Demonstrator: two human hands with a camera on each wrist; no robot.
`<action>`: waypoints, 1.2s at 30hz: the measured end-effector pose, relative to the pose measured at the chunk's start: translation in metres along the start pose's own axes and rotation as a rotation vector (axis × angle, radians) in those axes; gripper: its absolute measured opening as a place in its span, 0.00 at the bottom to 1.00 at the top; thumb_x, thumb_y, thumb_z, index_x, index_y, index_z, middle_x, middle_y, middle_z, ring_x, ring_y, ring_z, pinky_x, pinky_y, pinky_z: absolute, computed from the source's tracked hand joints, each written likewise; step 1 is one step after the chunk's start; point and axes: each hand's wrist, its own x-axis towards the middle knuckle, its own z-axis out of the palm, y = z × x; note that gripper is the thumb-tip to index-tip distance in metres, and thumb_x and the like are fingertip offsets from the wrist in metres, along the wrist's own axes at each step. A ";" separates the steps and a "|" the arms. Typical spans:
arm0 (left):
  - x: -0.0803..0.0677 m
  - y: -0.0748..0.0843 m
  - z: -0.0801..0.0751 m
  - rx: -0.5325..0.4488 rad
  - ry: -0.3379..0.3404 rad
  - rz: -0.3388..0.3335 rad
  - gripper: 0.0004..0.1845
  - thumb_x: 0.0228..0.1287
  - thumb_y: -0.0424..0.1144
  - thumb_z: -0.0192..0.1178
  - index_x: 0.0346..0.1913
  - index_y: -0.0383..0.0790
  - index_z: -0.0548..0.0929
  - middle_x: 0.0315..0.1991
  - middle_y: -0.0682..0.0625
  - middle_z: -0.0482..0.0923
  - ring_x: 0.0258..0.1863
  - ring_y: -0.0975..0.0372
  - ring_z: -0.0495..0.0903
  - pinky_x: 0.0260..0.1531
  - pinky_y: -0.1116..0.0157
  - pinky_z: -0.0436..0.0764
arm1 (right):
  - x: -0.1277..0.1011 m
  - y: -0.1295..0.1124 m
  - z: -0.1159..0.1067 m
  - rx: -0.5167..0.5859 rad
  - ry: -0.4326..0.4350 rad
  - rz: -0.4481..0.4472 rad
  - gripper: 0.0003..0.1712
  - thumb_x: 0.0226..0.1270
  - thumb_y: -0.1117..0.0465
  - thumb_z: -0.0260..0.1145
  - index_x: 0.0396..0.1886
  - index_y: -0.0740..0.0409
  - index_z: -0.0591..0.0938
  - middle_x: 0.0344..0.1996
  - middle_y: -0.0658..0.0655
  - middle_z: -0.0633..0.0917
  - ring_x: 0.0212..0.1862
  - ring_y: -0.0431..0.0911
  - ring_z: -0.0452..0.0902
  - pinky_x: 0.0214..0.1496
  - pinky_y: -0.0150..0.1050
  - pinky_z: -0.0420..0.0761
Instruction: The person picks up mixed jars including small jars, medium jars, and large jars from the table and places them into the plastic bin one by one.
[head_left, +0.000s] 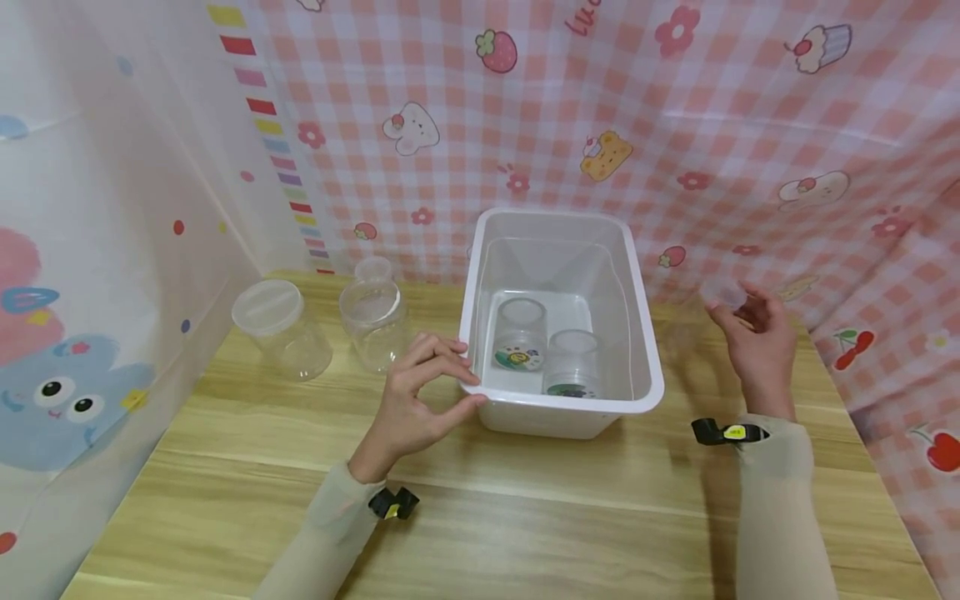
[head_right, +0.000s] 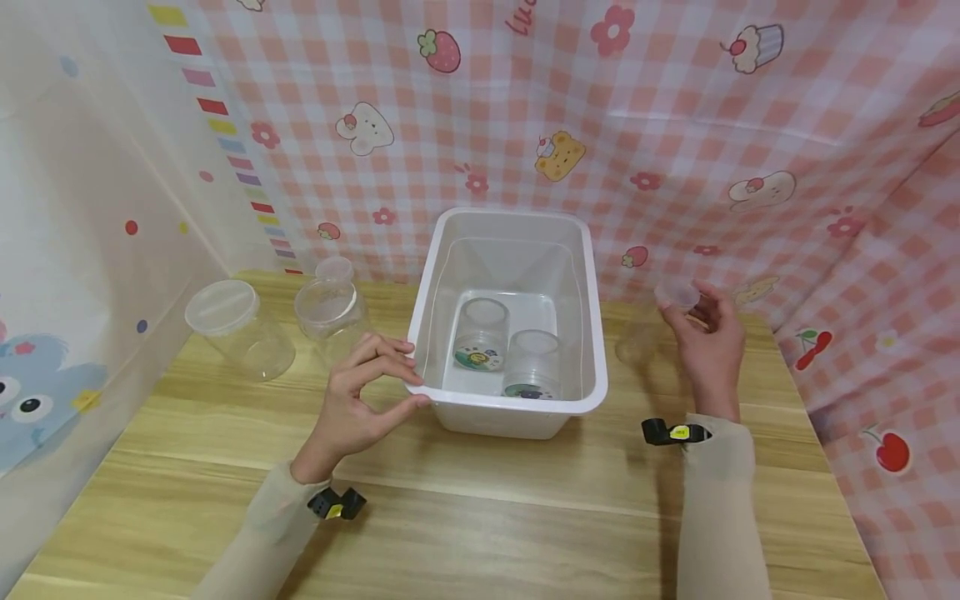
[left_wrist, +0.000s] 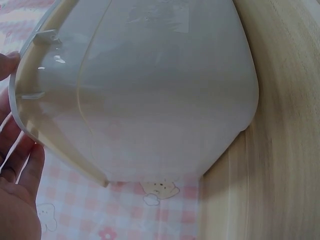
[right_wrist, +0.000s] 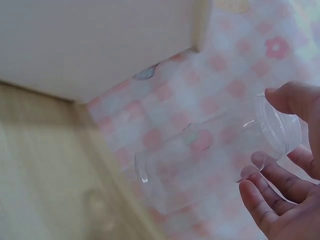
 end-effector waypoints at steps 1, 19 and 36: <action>0.000 0.000 0.000 0.002 0.000 0.000 0.09 0.49 0.37 0.80 0.31 0.45 0.88 0.36 0.49 0.82 0.50 0.52 0.81 0.60 0.60 0.78 | -0.001 -0.005 0.000 0.016 -0.003 -0.022 0.32 0.58 0.63 0.79 0.63 0.46 0.80 0.42 0.38 0.84 0.46 0.33 0.77 0.43 0.19 0.77; 0.001 0.000 0.000 0.010 -0.004 -0.002 0.10 0.48 0.37 0.80 0.30 0.45 0.88 0.36 0.50 0.82 0.50 0.53 0.81 0.60 0.61 0.78 | -0.027 -0.092 0.012 0.042 -0.094 -0.359 0.34 0.55 0.70 0.79 0.63 0.53 0.81 0.53 0.49 0.85 0.52 0.42 0.78 0.52 0.24 0.78; 0.002 0.001 0.000 0.012 -0.003 0.005 0.11 0.45 0.35 0.81 0.30 0.45 0.88 0.35 0.50 0.82 0.49 0.53 0.81 0.60 0.61 0.77 | -0.045 -0.138 0.066 -0.258 -0.379 -0.520 0.35 0.61 0.63 0.77 0.69 0.54 0.76 0.65 0.53 0.79 0.54 0.38 0.77 0.55 0.24 0.78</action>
